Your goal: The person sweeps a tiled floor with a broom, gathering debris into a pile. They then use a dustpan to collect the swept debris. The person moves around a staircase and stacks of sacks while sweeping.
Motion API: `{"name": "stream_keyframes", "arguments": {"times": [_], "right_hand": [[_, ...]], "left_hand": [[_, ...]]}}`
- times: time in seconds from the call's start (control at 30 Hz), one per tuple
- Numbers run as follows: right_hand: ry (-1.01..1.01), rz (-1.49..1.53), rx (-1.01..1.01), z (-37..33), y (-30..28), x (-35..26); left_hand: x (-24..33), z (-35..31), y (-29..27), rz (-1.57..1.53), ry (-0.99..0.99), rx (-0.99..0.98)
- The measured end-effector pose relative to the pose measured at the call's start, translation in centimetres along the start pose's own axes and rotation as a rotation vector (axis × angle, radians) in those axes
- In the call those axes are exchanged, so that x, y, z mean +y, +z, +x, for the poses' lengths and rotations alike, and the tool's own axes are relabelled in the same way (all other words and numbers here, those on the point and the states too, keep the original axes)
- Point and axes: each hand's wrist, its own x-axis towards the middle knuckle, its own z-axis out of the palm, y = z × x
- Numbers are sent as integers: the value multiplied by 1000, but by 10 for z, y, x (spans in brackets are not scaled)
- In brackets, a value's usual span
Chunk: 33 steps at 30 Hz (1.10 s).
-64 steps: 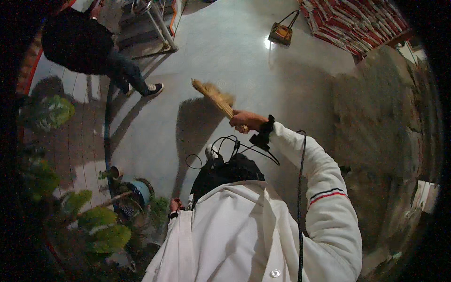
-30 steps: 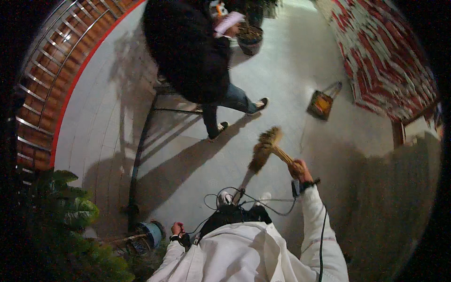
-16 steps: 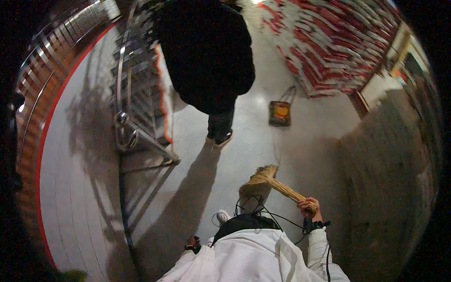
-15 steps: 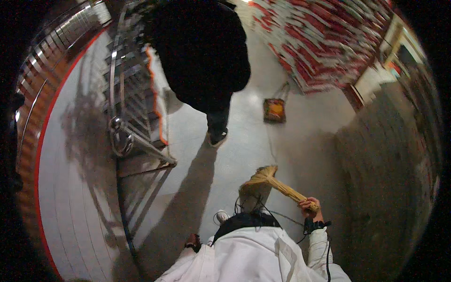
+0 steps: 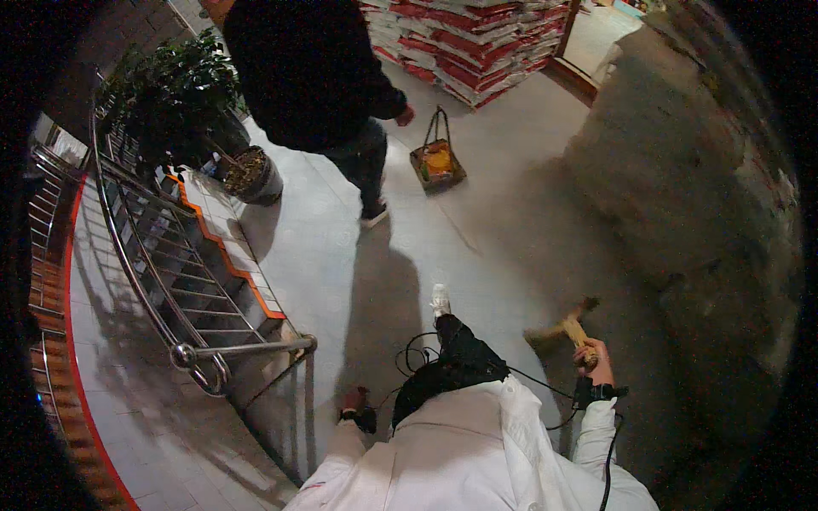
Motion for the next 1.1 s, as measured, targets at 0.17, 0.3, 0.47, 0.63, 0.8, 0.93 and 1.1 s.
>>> {"name": "stream_keyframes", "arguments": {"times": [0.17,0.3,0.47,0.63,0.8,0.93,1.1], "right_hand": [[-582,-893,269,170,-88,-61],[-217,-1043,-381,299,-88,-87],[-626,-2017,-312,327,39,-54],[-592,-1999,-384,323,207,14],[-509,-2083,-246,352,293,49],[-299,-2125,-44,381,321,51],[-466,-2069,37,385,348,59]], "left_hand": [[13,-26,8,-1078,-593,-194],[31,-39,-52,-1207,-871,1],[49,-17,-84,-1276,-721,129],[83,47,-88,-1251,-796,-60],[93,139,-117,-1255,-708,-148],[77,222,-144,-1362,-567,-129],[60,303,-202,-1390,-668,-102]]}}
